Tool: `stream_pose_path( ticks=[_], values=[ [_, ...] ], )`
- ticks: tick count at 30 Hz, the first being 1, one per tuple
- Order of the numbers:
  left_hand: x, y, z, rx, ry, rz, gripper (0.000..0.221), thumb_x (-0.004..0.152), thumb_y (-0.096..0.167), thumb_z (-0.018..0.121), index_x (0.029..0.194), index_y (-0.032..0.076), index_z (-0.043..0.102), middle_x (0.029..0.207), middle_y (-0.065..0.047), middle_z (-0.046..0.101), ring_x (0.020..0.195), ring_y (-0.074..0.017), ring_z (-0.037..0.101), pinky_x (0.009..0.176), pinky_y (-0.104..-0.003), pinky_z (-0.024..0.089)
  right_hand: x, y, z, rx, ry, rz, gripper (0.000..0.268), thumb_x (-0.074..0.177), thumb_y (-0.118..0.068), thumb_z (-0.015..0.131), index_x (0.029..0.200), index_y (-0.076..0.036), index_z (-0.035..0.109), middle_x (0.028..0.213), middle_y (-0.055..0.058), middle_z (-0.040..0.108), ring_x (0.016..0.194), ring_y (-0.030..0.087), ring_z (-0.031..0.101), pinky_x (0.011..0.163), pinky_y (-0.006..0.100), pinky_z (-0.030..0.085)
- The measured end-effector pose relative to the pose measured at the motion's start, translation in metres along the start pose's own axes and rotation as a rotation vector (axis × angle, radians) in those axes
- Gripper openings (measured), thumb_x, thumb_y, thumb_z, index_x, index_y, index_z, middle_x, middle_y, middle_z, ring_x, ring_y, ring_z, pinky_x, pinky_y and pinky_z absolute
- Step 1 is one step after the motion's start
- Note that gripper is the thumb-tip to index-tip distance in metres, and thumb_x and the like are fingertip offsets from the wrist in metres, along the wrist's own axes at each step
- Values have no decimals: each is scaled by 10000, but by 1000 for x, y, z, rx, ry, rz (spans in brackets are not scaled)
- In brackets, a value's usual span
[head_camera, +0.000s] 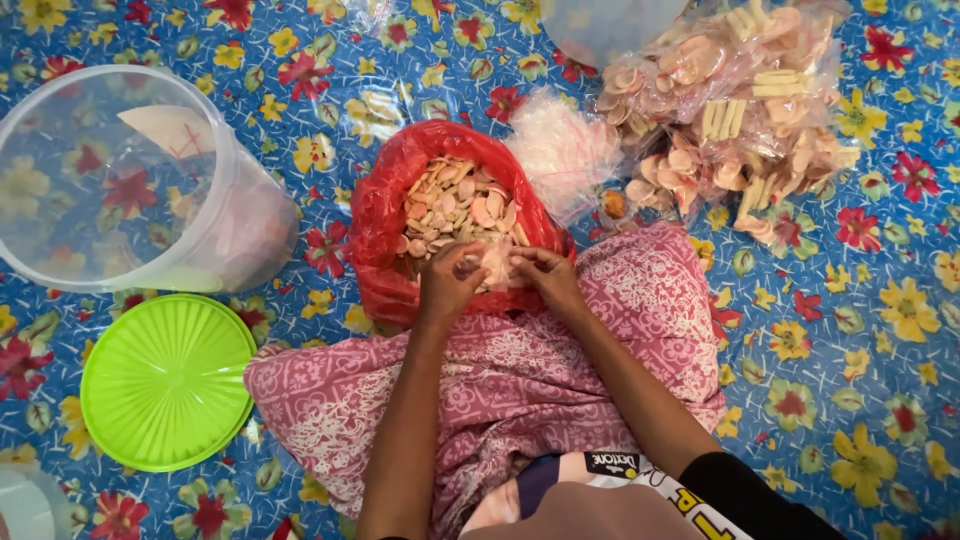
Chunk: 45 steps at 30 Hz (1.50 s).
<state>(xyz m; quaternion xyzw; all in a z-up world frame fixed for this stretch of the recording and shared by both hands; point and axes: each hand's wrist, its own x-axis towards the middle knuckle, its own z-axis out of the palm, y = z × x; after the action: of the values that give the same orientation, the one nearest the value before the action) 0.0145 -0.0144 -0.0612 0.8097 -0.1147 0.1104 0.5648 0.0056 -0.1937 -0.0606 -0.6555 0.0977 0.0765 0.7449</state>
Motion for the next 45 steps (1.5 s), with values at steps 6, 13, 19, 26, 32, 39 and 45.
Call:
stream_pose_path(
  ticks=[6, 13, 19, 26, 32, 39, 45],
  values=[
    [3, 0, -2, -42, 23, 1, 399, 591, 72, 806, 967, 165, 710, 902, -37, 677, 918, -237, 642, 810, -326, 491, 14, 5, 6, 72, 82, 80, 271, 761, -160, 760, 982, -45, 653, 758, 48, 606, 647, 119, 619, 532, 180, 529],
    [12, 16, -8, -46, 48, 30, 435, 595, 12, 784, 1005, 132, 696, 943, -67, 669, 959, -269, 632, 847, -346, 483, 32, 17, 7, 41, 109, 24, 209, 767, -140, 748, 924, -47, 646, 762, 41, 555, 631, 107, 586, 485, 159, 490],
    [14, 16, -6, -48, 74, 30, 459, 605, -14, 768, 1035, 121, 680, 994, -86, 654, 1017, -280, 608, 890, -354, 466, 46, 40, -2, -40, 128, -104, 138, 823, -136, 696, 896, -78, 593, 686, 22, 574, 615, 77, 554, 501, 151, 444],
    [16, 9, -7, -40, 98, -58, 469, 611, -5, 751, 1052, 139, 681, 995, -96, 659, 1015, -287, 607, 892, -368, 459, 47, 23, 9, -111, 95, -215, 64, 882, -58, 586, 924, -60, 537, 704, 51, 617, 620, 102, 599, 524, 166, 443],
    [18, 6, -8, -3, 191, -133, 404, 654, -3, 717, 1026, 152, 696, 959, -78, 670, 949, -261, 630, 815, -336, 492, 37, -4, 18, -66, 40, -204, 346, 751, -44, 747, 1011, -54, 519, 765, 38, 636, 639, 77, 616, 571, 160, 489],
    [22, 25, -12, -375, 168, -247, 513, 707, -65, 704, 1170, 137, 618, 1082, -57, 559, 837, -162, 649, 663, -209, 548, 41, -1, 14, 32, 104, -119, 392, 747, -43, 755, 1044, -58, 500, 772, 35, 634, 612, 79, 620, 495, 134, 476],
    [14, 10, -7, -298, 116, -223, 534, 679, -66, 728, 1166, 125, 625, 1087, -85, 591, 725, -176, 679, 561, -216, 561, 42, -5, 9, -54, 121, -185, 378, 761, 4, 710, 1061, -73, 494, 799, 33, 609, 613, 92, 628, 494, 140, 480]
  ],
)
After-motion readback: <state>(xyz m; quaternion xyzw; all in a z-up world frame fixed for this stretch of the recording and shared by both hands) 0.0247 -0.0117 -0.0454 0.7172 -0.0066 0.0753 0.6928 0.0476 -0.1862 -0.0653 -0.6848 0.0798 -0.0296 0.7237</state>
